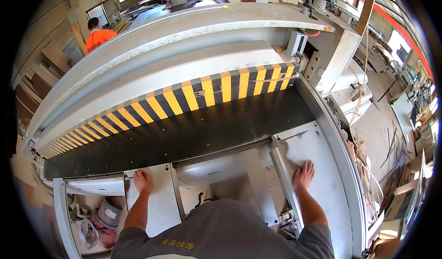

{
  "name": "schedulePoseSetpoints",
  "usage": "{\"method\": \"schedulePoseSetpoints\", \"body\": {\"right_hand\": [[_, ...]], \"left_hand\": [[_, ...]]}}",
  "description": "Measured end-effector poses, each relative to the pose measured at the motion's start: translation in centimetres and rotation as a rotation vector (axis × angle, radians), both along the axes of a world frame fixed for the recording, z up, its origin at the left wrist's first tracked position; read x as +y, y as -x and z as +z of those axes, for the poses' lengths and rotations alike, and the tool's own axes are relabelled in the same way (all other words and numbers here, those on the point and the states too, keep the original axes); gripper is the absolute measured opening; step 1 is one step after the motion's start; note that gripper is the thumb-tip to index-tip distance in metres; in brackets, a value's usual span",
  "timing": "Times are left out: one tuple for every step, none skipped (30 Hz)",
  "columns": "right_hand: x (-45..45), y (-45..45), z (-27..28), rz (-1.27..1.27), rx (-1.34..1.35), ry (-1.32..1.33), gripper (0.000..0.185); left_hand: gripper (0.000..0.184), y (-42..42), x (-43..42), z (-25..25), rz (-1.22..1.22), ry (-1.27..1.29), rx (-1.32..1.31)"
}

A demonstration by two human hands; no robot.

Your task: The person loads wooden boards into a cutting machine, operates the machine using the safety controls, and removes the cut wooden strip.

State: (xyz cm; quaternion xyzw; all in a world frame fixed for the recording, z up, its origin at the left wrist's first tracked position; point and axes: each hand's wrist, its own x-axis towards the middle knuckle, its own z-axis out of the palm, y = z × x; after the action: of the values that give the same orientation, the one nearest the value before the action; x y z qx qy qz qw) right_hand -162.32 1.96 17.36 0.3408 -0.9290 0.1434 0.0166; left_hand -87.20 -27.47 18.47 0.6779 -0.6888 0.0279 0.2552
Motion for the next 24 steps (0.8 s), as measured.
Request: {"method": "schedulePoseSetpoints", "body": {"right_hand": [[0.0, 0.0, 0.0, 0.002, 0.005, 0.004, 0.060], [0.0, 0.0, -0.1, 0.004, 0.010, 0.007, 0.060], [0.0, 0.0, -0.1, 0.006, 0.016, 0.011, 0.060], [0.0, 0.0, 0.0, 0.004, 0.017, 0.010, 0.059], [0.0, 0.0, 0.0, 0.003, 0.019, 0.009, 0.059], [-0.1, 0.0, 0.2, 0.002, 0.020, 0.010, 0.059], [-0.1, 0.0, 0.2, 0.001, 0.018, 0.009, 0.059], [-0.1, 0.0, 0.2, 0.001, 0.016, 0.008, 0.059], [-0.1, 0.0, 0.1, 0.000, 0.015, 0.007, 0.059], [0.0, -0.1, 0.1, 0.001, 0.018, 0.011, 0.059], [0.0, 0.0, -0.1, 0.002, 0.021, 0.015, 0.059], [0.0, 0.0, -0.2, 0.003, 0.024, 0.020, 0.060], [0.0, 0.0, 0.0, 0.005, 0.024, 0.022, 0.060], [0.0, 0.1, 0.0, 0.008, 0.025, 0.023, 0.060], [0.0, 0.1, -0.1, 0.011, 0.026, 0.023, 0.060], [0.1, 0.1, -0.3, 0.012, 0.030, 0.024, 0.059], [0.1, 0.1, -0.4, 0.012, 0.033, 0.026, 0.059], [0.1, 0.1, -0.5, 0.013, 0.036, 0.027, 0.059], [0.2, 0.1, -0.6, 0.013, 0.036, 0.028, 0.059], [0.1, 0.2, -0.1, 0.013, 0.034, 0.031, 0.059], [0.1, 0.2, 0.0, 0.013, 0.034, 0.031, 0.059], [0.1, 0.3, 0.0, 0.014, 0.034, 0.031, 0.059], [0.1, 0.3, 0.0, 0.015, 0.034, 0.030, 0.059], [0.1, 0.3, 0.0, 0.016, 0.034, 0.030, 0.059]], "left_hand": [[0.019, 0.0, 0.0, -0.1, -0.001, 0.001, -0.003], [0.019, 0.0, 0.0, -0.1, -0.001, -0.005, -0.001], [0.019, 0.0, 0.1, 0.0, -0.001, -0.009, 0.001], [0.019, 0.1, 0.1, 0.0, -0.001, -0.014, 0.002], [0.019, 0.1, 0.1, 0.0, -0.002, -0.013, 0.001], [0.019, 0.0, 0.0, 0.2, -0.002, -0.011, -0.001], [0.019, 0.0, 0.0, 0.2, -0.003, -0.011, -0.002], [0.019, 0.0, 0.0, 0.2, -0.003, -0.011, -0.003], [0.019, 0.0, 0.0, 0.0, -0.002, -0.012, -0.004], [0.020, 0.0, 0.1, -0.1, -0.002, -0.013, -0.006], [0.020, 0.0, 0.1, -0.2, 0.000, -0.010, -0.009], [0.019, 0.0, 0.1, -0.3, 0.002, -0.006, -0.013], [0.019, 0.0, 0.0, 0.0, 0.003, 0.000, -0.017], [0.019, 0.0, 0.0, 0.1, 0.001, -0.001, -0.014], [0.019, 0.0, 0.0, 0.1, -0.002, -0.002, -0.011], [0.019, 0.0, 0.0, 0.0, -0.005, -0.004, -0.007], [0.019, 0.0, 0.0, -0.1, -0.006, -0.001, -0.009], [0.019, -0.1, 0.0, -0.2, -0.007, 0.003, -0.011], [0.019, -0.1, 0.1, -0.3, -0.007, 0.006, -0.013], [0.019, 0.1, 0.0, 0.6, -0.008, 0.008, -0.014], [0.019, 0.1, 0.0, 0.7, -0.008, 0.009, -0.013], [0.019, 0.2, 0.1, 0.8, -0.009, 0.009, -0.012], [0.018, 0.2, 0.1, 0.6, -0.008, 0.012, -0.011], [0.018, 0.1, 0.0, 0.4, -0.007, 0.015, -0.011]]}}
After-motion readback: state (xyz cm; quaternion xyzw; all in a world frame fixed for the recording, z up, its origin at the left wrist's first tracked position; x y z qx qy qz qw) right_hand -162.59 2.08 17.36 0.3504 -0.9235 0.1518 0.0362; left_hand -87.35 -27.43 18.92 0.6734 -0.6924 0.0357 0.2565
